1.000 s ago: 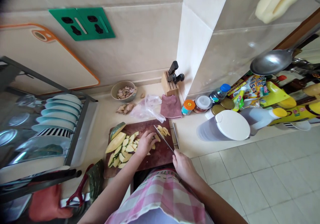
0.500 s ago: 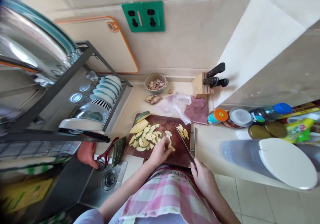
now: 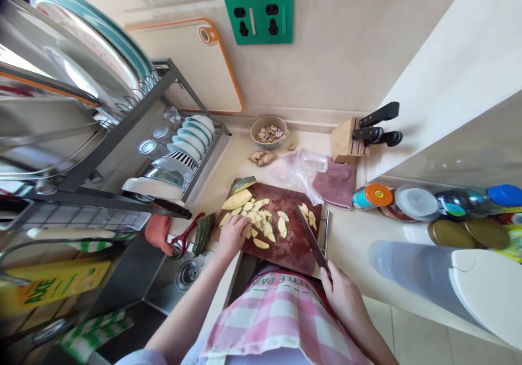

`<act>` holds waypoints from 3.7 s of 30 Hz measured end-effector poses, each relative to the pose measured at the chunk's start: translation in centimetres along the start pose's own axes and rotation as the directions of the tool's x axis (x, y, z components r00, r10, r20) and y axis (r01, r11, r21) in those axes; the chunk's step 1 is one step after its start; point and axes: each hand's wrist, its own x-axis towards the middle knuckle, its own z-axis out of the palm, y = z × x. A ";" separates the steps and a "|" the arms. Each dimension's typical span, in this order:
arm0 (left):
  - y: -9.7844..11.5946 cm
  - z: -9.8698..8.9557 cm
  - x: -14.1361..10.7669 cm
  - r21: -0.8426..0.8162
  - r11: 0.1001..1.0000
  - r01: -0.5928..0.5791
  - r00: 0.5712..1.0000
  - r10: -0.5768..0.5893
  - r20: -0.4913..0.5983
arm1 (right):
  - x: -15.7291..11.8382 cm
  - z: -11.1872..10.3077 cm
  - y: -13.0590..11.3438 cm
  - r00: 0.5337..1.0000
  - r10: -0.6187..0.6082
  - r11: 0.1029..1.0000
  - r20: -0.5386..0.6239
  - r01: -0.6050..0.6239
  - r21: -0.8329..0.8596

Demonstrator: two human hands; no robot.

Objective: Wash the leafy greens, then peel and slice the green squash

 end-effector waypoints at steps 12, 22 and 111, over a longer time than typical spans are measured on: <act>-1.2 -1.8 6.0 -0.420 0.904 -0.079 0.950 0.197 0.244 | -0.2 0.6 -0.1 0.997 -0.010 1.000 -0.071 0.009 -0.010; 0.3 -0.9 10.1 -0.124 0.991 0.051 0.967 -0.017 0.255 | -0.4 0.1 -0.5 0.993 -0.021 0.996 -0.112 0.031 0.082; 9.2 6.3 3.4 -0.222 0.867 -0.447 0.873 0.477 0.106 | -2.9 -2.2 -2.5 1.000 -0.014 1.000 0.008 0.014 -0.021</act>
